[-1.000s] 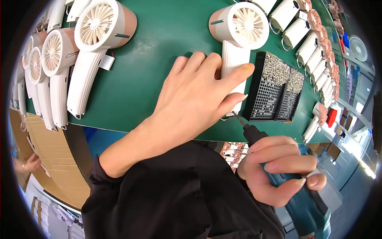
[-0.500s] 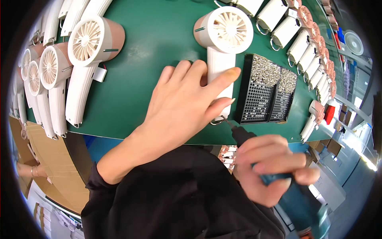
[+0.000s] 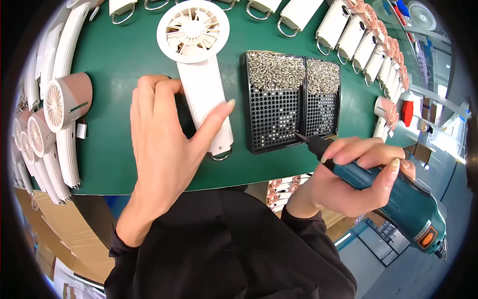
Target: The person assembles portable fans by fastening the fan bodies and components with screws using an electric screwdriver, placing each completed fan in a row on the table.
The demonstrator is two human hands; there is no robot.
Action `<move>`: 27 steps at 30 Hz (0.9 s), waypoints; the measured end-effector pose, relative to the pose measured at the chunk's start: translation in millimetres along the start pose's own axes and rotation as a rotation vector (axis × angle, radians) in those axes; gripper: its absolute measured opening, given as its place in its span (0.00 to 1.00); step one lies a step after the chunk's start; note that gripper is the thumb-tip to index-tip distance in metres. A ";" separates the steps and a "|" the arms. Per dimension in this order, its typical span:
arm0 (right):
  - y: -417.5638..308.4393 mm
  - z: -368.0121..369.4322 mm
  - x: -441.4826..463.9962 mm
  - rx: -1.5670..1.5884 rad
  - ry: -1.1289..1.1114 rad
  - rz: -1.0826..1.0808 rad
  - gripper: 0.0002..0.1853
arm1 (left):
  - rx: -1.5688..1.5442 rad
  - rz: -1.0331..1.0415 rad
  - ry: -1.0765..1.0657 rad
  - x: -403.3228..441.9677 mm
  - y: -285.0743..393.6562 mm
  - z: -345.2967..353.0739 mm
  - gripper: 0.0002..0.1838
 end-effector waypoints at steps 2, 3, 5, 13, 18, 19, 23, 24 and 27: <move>4.9 8.1 -0.2 0.055 -0.171 0.023 0.13 | -0.187 -0.078 -0.018 1.1 -6.5 1.3 0.22; 6.3 7.3 -0.3 0.060 -0.185 0.042 0.14 | -0.219 -0.127 -0.038 -2.9 -13.5 1.9 0.21; 10.6 6.8 -2.5 0.029 -0.151 0.058 0.13 | -0.393 -0.344 -0.027 -12.0 -25.2 -3.6 0.20; 10.9 21.1 -6.3 -0.039 -0.275 0.077 0.15 | -0.284 -0.121 0.013 -23.7 -28.5 -37.0 0.23; -1.9 18.5 -4.3 -0.015 -0.174 0.027 0.10 | -0.192 0.072 -0.058 -32.9 -24.3 -45.2 0.31; -6.9 16.8 -3.5 0.011 -0.114 0.001 0.10 | -0.089 0.149 -0.107 -33.1 -18.7 -46.4 0.35; -36.2 33.7 0.0 0.132 -0.229 -0.079 0.15 | 0.071 0.261 -0.178 -45.5 -7.3 -37.1 0.35; -43.4 42.8 -0.6 0.168 -0.297 -0.087 0.17 | 0.103 0.335 -0.140 -49.4 -1.9 -35.6 0.35; -54.5 69.3 -8.7 0.182 -0.344 -0.055 0.13 | 0.200 0.420 -0.199 -55.8 5.3 -28.0 0.34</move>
Point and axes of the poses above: each hand's wrist, its own x-axis towards the middle knuckle, its own z-axis out of the palm, y = z × x, the point moved 10 cm from there along x, towards the middle knuckle, and after that the axes turned 2 degrees about -x, right-handed, at the moved point
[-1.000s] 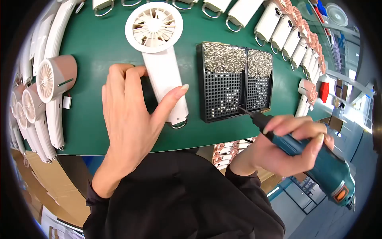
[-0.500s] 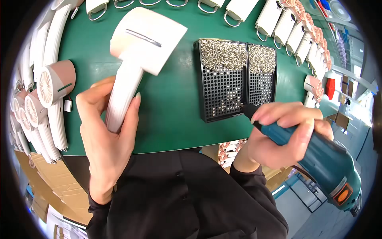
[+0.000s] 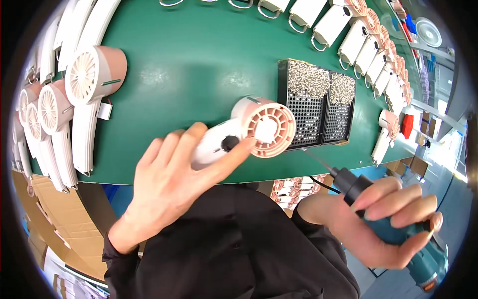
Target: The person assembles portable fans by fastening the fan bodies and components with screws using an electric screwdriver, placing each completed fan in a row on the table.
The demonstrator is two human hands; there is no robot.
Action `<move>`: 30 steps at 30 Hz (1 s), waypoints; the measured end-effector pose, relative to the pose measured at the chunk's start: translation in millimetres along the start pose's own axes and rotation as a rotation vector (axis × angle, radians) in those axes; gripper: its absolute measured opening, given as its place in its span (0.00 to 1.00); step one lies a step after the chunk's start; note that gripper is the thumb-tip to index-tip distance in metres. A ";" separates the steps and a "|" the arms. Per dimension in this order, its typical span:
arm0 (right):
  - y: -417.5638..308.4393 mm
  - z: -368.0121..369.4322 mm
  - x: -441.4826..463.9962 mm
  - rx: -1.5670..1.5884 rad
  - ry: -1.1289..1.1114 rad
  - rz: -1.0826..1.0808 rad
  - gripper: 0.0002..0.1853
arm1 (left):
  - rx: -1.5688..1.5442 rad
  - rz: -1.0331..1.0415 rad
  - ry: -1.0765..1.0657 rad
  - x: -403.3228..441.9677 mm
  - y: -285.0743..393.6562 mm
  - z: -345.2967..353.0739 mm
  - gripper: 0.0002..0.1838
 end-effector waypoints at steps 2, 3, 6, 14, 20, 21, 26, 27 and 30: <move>-0.2 20.5 -0.4 0.025 -0.061 -0.009 0.15 | -0.004 -0.011 -0.012 0.4 1.3 -0.4 0.34; 1.4 28.7 -1.3 0.046 -0.091 -0.008 0.15 | -0.003 -0.021 -0.025 0.6 1.4 -0.1 0.34; 5.5 45.1 -7.3 0.041 -0.123 -0.002 0.16 | -0.053 -0.042 -0.028 2.8 -0.1 -4.1 0.34; 17.4 56.2 -14.5 0.052 -0.176 0.030 0.15 | -0.070 -0.063 -0.021 1.7 -1.8 -4.6 0.34; 10.8 53.6 -13.6 -0.030 -0.159 -0.002 0.15 | -0.057 -0.064 -0.027 1.1 -2.4 -4.4 0.34; 11.2 53.3 -12.8 0.009 -0.170 0.015 0.16 | -0.053 -0.060 -0.030 1.2 -2.4 -3.9 0.34; 23.5 61.9 -17.6 -0.055 -0.238 0.072 0.15 | -0.051 -0.057 -0.037 0.8 -2.3 -1.8 0.34; 28.2 62.6 -22.2 -0.053 -0.255 0.093 0.14 | -0.055 -0.055 -0.043 0.7 -2.4 -1.7 0.34; 42.1 62.9 -32.8 -0.041 -0.309 0.110 0.12 | -0.076 -0.060 -0.068 1.0 -2.4 -3.2 0.35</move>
Point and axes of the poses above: each hand's wrist, its own x-axis towards the middle knuckle, its own z-axis out of the palm, y = z × x, the point moved 10 cm from there along x, towards the middle knuckle, and after that the axes turned 2 degrees about -x, right-handed, at the moved point
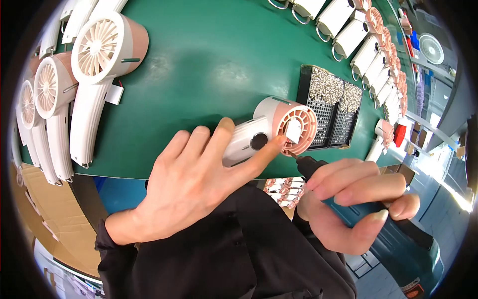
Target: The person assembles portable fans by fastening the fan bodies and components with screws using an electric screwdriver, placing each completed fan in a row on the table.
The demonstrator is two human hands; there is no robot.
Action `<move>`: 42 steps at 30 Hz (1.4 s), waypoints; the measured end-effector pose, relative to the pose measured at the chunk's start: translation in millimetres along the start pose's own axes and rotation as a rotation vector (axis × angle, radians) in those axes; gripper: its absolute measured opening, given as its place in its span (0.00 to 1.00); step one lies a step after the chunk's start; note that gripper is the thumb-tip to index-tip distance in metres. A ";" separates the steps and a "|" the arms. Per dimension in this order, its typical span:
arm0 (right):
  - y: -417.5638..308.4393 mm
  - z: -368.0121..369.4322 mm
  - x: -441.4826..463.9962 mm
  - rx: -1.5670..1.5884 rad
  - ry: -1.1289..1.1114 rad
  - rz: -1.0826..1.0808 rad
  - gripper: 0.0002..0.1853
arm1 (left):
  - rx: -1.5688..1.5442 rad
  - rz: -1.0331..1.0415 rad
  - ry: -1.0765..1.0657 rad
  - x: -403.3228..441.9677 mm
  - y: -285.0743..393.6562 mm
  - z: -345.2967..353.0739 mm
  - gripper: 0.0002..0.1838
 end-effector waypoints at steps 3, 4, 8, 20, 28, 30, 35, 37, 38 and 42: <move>3.1 -4.0 0.8 0.019 0.017 -0.001 0.12 | -0.018 -0.004 -0.003 0.6 -0.7 0.0 0.35; 2.9 -5.0 -0.1 0.015 0.017 -0.019 0.12 | -0.028 -0.002 -0.005 0.3 -0.5 0.4 0.35; -0.4 -1.9 -3.1 0.023 -0.097 -0.041 0.15 | -0.021 -0.005 -0.023 1.1 -1.2 1.3 0.35; -38.0 -63.5 -3.5 0.132 0.250 -0.198 0.13 | -0.015 -0.006 -0.019 1.3 3.3 -0.8 0.34; 7.7 -93.3 -23.3 -0.044 0.280 0.055 0.11 | 0.029 0.007 -0.034 2.9 3.2 5.9 0.39; 10.4 -94.8 -24.1 -0.068 0.255 0.047 0.10 | 0.027 0.005 -0.033 4.1 3.8 6.2 0.38; 17.3 -95.6 -24.0 -0.064 0.309 0.026 0.11 | 0.019 -0.010 -0.045 6.4 3.9 5.6 0.37; 15.0 -91.9 -22.0 -0.144 0.326 -0.008 0.09 | 0.004 -0.018 -0.042 7.2 3.8 5.0 0.36; 13.6 -92.8 -22.5 -0.143 0.326 -0.010 0.09 | 0.005 -0.018 -0.040 7.2 3.4 4.9 0.36; 8.5 -92.9 -20.3 -0.129 0.238 0.018 0.11 | -0.012 0.003 -0.026 3.6 3.4 2.8 0.35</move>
Point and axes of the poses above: each hand's wrist, its own x-axis towards the middle knuckle, its own z-axis out of the palm, y = z × x, the point moved 10 cm from there along x, towards the middle knuckle, and after that the axes turned 2 degrees about -x, right-handed, at the moved point
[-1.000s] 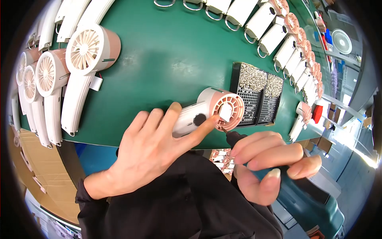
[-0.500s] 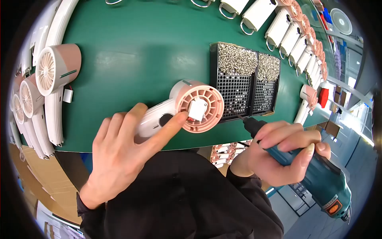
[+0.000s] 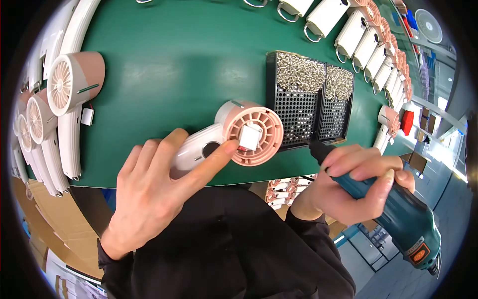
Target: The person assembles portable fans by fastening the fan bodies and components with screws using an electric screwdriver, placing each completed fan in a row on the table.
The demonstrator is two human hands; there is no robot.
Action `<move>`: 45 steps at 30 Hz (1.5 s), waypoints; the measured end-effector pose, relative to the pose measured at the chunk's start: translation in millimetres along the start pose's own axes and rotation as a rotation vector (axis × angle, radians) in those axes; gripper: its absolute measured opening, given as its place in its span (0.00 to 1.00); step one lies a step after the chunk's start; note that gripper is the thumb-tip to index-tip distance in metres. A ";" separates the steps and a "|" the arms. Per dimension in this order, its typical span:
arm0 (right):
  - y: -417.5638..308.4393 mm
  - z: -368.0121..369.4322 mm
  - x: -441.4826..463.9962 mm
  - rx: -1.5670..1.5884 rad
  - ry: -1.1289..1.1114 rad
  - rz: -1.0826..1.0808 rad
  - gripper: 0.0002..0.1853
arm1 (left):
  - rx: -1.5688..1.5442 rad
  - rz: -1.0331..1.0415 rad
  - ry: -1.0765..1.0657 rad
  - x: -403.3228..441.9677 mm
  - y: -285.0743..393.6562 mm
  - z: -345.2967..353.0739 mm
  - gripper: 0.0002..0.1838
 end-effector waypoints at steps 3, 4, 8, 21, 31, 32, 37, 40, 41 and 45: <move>-11.0 -9.4 0.0 0.149 0.146 -0.041 0.11 | -0.014 0.031 -0.010 -4.9 3.6 -0.1 0.35; -18.0 -6.4 2.2 0.175 0.087 -0.062 0.12 | -0.011 0.047 -0.011 -5.8 5.8 -0.3 0.35; -38.1 9.3 12.0 0.172 0.004 -0.130 0.15 | -0.041 0.076 -0.057 -8.7 10.7 2.4 0.34; 8.5 -2.5 4.4 -0.048 0.187 0.088 0.11 | 0.006 0.070 -0.069 -8.1 10.0 4.2 0.34; 6.3 -3.3 1.7 -0.021 0.203 0.055 0.12 | 0.001 0.061 -0.059 -6.2 9.9 3.7 0.35; 3.6 -6.5 1.2 -0.007 0.211 0.050 0.12 | 0.000 0.062 -0.058 -7.0 9.8 3.9 0.35; -25.2 0.3 7.4 0.139 0.126 -0.089 0.13 | -0.056 0.077 -0.051 -7.2 10.4 4.1 0.35; -44.0 17.6 12.9 0.173 0.074 -0.136 0.13 | -0.097 0.052 -0.069 -6.2 10.6 2.5 0.35; -48.6 24.7 13.8 0.131 0.113 -0.139 0.11 | -0.129 0.024 -0.080 -5.6 9.0 2.7 0.35; -45.4 50.1 18.7 0.310 0.024 -0.076 0.15 | -0.122 0.021 -0.069 -5.7 8.8 1.4 0.35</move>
Point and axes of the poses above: each hand's wrist, its own x-axis towards the middle knuckle, its own z-axis out of the palm, y = z × x, the point moved 10 cm from there along x, towards the middle knuckle, and after that the axes turned 2 degrees about -x, right-handed, at the moved point
